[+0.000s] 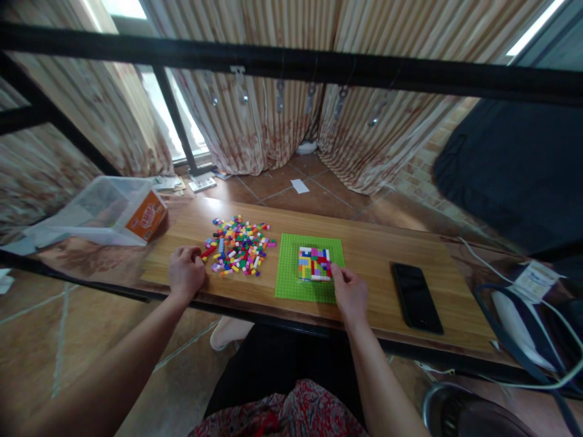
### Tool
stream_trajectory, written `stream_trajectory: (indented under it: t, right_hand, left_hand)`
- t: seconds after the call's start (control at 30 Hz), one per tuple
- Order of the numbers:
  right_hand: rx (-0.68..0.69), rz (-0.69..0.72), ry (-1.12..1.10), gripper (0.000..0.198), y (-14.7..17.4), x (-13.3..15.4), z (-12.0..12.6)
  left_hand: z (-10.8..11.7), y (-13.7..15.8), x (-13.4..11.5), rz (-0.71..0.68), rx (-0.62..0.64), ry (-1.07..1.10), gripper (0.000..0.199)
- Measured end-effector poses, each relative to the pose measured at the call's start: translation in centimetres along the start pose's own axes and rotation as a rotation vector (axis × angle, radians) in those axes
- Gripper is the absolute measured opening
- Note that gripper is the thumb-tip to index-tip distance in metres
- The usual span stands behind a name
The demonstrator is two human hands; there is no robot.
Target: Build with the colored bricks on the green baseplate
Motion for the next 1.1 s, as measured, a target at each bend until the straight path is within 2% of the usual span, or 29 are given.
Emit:
stream_trajectory:
  t: [0.1,0.27,0.37,0.47,0.57,0.7,0.8,0.9,1.0,1.07,1.1]
  right_hand:
    - [-0.005,-0.022,-0.018,0.065,0.5,0.1,0.7]
    - [0.045,0.155,0.152,0.051,1.9,2.1,-0.4]
    - [0.058,0.215,0.219,0.05,1.9,2.1,-1.2]
    - [0.095,0.247,0.222,0.048,1.0,1.6,-1.6]
    - [0.197,0.29,0.169,0.044,-0.3,1.4,-2.0]
    - [0.329,0.344,0.146,0.04,-2.0,2.1,-2.3]
    - [0.369,0.383,0.171,0.038,-2.6,2.4,-2.2]
    - [0.279,0.374,0.218,0.04,-2.6,2.2,-1.3]
    - [0.013,0.387,0.302,0.042,-1.1,3.2,0.5]
    - [-0.129,0.487,0.335,0.041,1.3,5.5,0.6]
    - [-0.107,0.566,0.329,0.039,2.7,7.0,-0.4]
  left_hand:
    - [-0.1,0.0,0.0,-0.009,-0.005,-0.004,0.023]
    - [-0.1,0.0,0.1,-0.007,-0.006,0.0,0.023]
    - [-0.1,0.0,0.1,-0.004,-0.008,0.005,0.023]
    - [-0.1,0.0,0.1,-0.007,-0.005,0.009,0.022]
    - [0.0,0.0,0.1,-0.014,-0.002,0.009,0.023]
    - [0.1,0.0,0.0,-0.018,-0.005,0.018,0.023]
    - [0.1,0.1,0.0,-0.019,-0.01,0.024,0.022]
    - [0.1,0.1,0.0,-0.01,-0.009,0.021,0.022]
    - [0.1,0.2,0.0,-0.005,-0.003,0.018,0.021]
    - [0.1,0.2,0.0,0.002,-0.001,0.02,0.021]
    - [0.1,0.2,0.0,0.004,0.0,0.021,0.021]
Point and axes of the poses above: each hand's wrist, its own y-axis away from the middle knuckle, its own z-axis out of the back of the hand, x = y × z, the point moved 10 cm from there along -y, towards the middle knuckle, and after that the axes turned 4 degrees about y, right-handed, at the moved point
